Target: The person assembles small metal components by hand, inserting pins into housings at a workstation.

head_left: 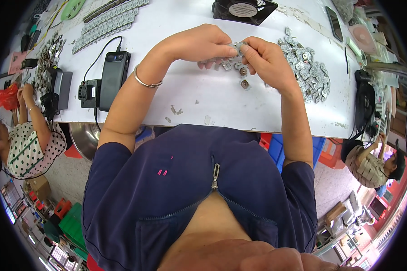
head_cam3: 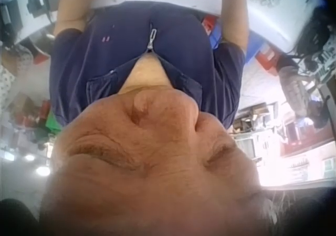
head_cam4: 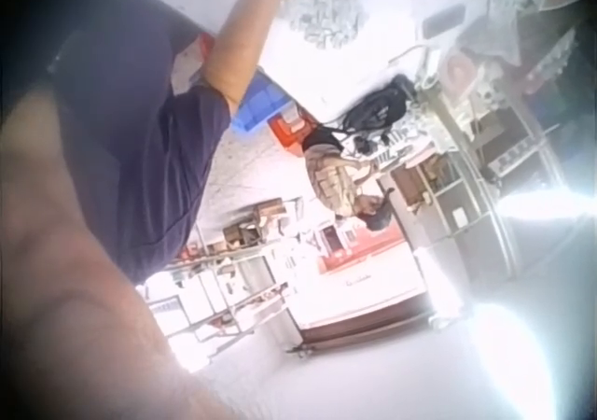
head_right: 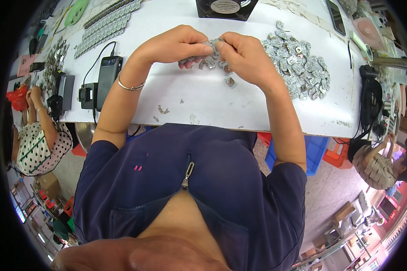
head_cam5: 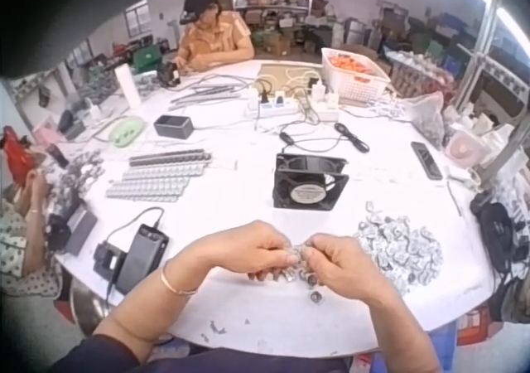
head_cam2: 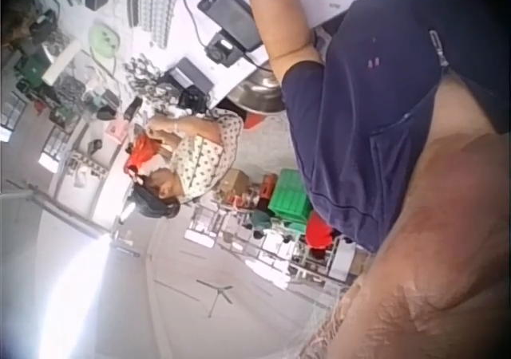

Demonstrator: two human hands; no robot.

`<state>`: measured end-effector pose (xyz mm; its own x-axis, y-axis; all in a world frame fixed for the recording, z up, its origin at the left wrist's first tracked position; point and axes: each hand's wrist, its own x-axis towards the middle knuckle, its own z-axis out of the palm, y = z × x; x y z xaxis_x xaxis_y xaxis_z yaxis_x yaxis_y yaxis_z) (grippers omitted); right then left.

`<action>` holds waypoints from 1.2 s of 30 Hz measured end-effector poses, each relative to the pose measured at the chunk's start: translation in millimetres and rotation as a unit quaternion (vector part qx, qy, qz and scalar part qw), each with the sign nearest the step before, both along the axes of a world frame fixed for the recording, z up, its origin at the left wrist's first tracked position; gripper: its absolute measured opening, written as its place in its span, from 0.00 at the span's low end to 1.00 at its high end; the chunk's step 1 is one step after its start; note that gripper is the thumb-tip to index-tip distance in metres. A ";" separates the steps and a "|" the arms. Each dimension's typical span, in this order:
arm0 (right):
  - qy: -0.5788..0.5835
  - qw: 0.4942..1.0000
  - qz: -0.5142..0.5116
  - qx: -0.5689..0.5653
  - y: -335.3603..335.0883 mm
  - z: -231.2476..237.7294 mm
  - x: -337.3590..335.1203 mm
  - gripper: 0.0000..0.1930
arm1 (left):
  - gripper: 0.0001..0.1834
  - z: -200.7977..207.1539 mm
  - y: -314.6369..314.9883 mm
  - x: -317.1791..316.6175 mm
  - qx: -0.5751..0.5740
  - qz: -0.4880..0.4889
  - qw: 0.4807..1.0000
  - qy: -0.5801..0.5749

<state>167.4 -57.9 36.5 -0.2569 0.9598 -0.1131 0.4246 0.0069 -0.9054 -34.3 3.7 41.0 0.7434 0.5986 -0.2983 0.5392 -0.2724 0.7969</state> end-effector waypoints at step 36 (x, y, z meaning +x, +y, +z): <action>-0.042 0.990 -0.074 0.116 51.9 -16.2 -27.1 0.13 | 0.10 -62.0 15.4 -9.2 0.460 0.233 0.834 -0.197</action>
